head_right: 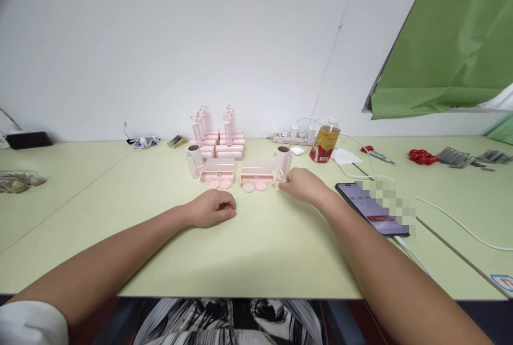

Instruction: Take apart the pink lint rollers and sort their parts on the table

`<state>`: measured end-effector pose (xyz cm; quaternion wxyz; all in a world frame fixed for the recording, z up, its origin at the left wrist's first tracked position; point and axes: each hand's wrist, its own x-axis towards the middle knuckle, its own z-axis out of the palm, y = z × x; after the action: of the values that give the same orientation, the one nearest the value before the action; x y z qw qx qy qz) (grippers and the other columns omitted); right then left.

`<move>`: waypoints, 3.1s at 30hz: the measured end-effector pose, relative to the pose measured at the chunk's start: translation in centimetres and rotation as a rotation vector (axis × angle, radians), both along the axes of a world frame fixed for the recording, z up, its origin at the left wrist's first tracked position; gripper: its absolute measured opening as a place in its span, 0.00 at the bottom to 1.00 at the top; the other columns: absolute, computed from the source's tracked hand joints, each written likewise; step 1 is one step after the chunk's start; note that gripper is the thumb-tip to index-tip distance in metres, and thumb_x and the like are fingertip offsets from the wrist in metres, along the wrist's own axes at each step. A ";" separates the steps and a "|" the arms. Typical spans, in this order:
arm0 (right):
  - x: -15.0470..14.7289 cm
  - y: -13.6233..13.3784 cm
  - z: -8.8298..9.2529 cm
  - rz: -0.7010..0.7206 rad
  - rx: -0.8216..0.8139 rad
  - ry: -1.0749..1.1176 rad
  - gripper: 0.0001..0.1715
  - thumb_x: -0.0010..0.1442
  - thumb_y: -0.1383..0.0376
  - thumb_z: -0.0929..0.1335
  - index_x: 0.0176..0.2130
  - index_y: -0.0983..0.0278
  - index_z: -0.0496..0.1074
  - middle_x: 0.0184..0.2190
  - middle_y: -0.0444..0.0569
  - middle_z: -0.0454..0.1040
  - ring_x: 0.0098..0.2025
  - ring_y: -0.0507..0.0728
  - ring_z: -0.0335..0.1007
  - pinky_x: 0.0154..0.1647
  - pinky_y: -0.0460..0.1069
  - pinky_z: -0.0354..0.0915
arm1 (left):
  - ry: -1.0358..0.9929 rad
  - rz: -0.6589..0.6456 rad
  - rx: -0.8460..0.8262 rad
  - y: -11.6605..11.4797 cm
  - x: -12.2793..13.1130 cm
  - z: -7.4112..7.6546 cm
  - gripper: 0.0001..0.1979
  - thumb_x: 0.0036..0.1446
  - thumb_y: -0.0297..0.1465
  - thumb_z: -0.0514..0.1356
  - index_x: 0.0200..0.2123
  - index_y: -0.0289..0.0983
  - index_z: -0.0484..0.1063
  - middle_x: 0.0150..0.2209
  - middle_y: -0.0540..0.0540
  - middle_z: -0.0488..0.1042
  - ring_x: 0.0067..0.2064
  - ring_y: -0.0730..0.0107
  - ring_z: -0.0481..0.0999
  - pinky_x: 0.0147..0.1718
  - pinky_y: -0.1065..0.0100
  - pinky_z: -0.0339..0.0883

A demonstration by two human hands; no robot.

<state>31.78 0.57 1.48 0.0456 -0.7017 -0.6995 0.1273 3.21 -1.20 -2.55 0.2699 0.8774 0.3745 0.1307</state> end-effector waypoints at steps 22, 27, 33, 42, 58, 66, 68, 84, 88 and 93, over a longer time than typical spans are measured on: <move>-4.4 -2.7 -2.8 0.527 -0.309 0.483 0.15 0.59 0.55 0.66 0.37 0.64 0.70 0.22 0.41 0.63 0.23 0.49 0.55 0.22 0.44 0.52 | -0.001 -0.002 0.021 0.1 0.0 -0.1 0.10 0.56 0.37 0.57 0.35 0.38 0.73 0.29 0.50 0.73 0.30 0.71 0.68 0.28 0.71 0.59; -4.3 -2.6 -2.9 0.520 -0.302 0.494 0.16 0.59 0.55 0.67 0.40 0.64 0.71 0.22 0.40 0.62 0.22 0.49 0.56 0.21 0.44 0.51 | -0.008 -0.003 0.014 0.2 -0.2 -0.3 0.10 0.56 0.38 0.57 0.36 0.39 0.74 0.29 0.50 0.72 0.30 0.71 0.68 0.28 0.71 0.59; -4.2 -2.6 -2.9 0.513 -0.304 0.499 0.18 0.60 0.54 0.67 0.43 0.64 0.70 0.22 0.40 0.62 0.22 0.48 0.56 0.21 0.44 0.52 | -0.006 0.008 0.008 0.1 0.0 -0.1 0.10 0.56 0.37 0.57 0.35 0.39 0.74 0.29 0.51 0.73 0.30 0.71 0.69 0.28 0.71 0.59; -4.2 -2.4 -3.1 0.503 -0.324 0.521 0.21 0.60 0.53 0.67 0.46 0.65 0.70 0.23 0.40 0.62 0.21 0.48 0.56 0.21 0.44 0.52 | 0.008 0.018 0.009 -0.2 0.1 0.3 0.10 0.56 0.37 0.57 0.35 0.38 0.74 0.29 0.50 0.73 0.30 0.71 0.68 0.28 0.71 0.59; -4.1 -2.3 -3.1 0.508 -0.327 0.524 0.22 0.60 0.52 0.67 0.47 0.63 0.70 0.23 0.40 0.63 0.21 0.49 0.57 0.21 0.44 0.53 | 0.013 0.010 0.021 0.0 0.0 0.2 0.11 0.56 0.38 0.57 0.36 0.38 0.74 0.29 0.50 0.73 0.30 0.71 0.68 0.29 0.71 0.60; -4.2 -2.5 -2.8 0.512 -0.314 0.502 0.23 0.59 0.52 0.67 0.48 0.63 0.71 0.23 0.40 0.64 0.21 0.49 0.59 0.22 0.45 0.54 | 0.019 0.006 0.023 0.1 -0.1 0.1 0.12 0.57 0.39 0.57 0.37 0.39 0.74 0.29 0.50 0.73 0.30 0.70 0.69 0.29 0.70 0.60; -4.2 -2.5 -2.8 0.519 -0.311 0.494 0.23 0.60 0.52 0.67 0.48 0.64 0.71 0.23 0.40 0.64 0.22 0.49 0.59 0.22 0.45 0.54 | 0.021 0.005 0.026 0.1 -0.1 0.0 0.12 0.57 0.39 0.57 0.37 0.39 0.74 0.30 0.50 0.73 0.30 0.70 0.69 0.29 0.70 0.60; -4.2 -2.4 -3.0 0.545 -0.282 0.464 0.22 0.60 0.54 0.66 0.49 0.64 0.71 0.24 0.40 0.63 0.23 0.49 0.58 0.23 0.45 0.53 | 0.006 -0.002 0.026 0.1 0.0 0.1 0.10 0.56 0.37 0.57 0.36 0.38 0.74 0.29 0.50 0.72 0.30 0.71 0.68 0.29 0.71 0.59; -4.2 -2.4 -3.0 0.543 -0.279 0.451 0.22 0.60 0.53 0.66 0.50 0.64 0.71 0.24 0.41 0.64 0.24 0.50 0.58 0.24 0.45 0.53 | 0.007 -0.002 0.031 0.1 0.0 0.1 0.10 0.56 0.37 0.58 0.36 0.38 0.74 0.29 0.50 0.72 0.30 0.71 0.68 0.29 0.71 0.59; -4.1 -2.3 -3.0 0.566 -0.247 0.421 0.22 0.60 0.53 0.67 0.49 0.63 0.72 0.24 0.41 0.65 0.25 0.50 0.58 0.25 0.46 0.53 | 0.010 0.002 0.027 0.1 -0.1 0.0 0.10 0.56 0.37 0.57 0.36 0.39 0.74 0.29 0.51 0.73 0.30 0.71 0.68 0.29 0.71 0.59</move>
<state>27.72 -1.72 -1.53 0.0667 -0.4394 -0.8204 0.3598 3.13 -1.15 -2.55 0.2561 0.8812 0.3749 0.1314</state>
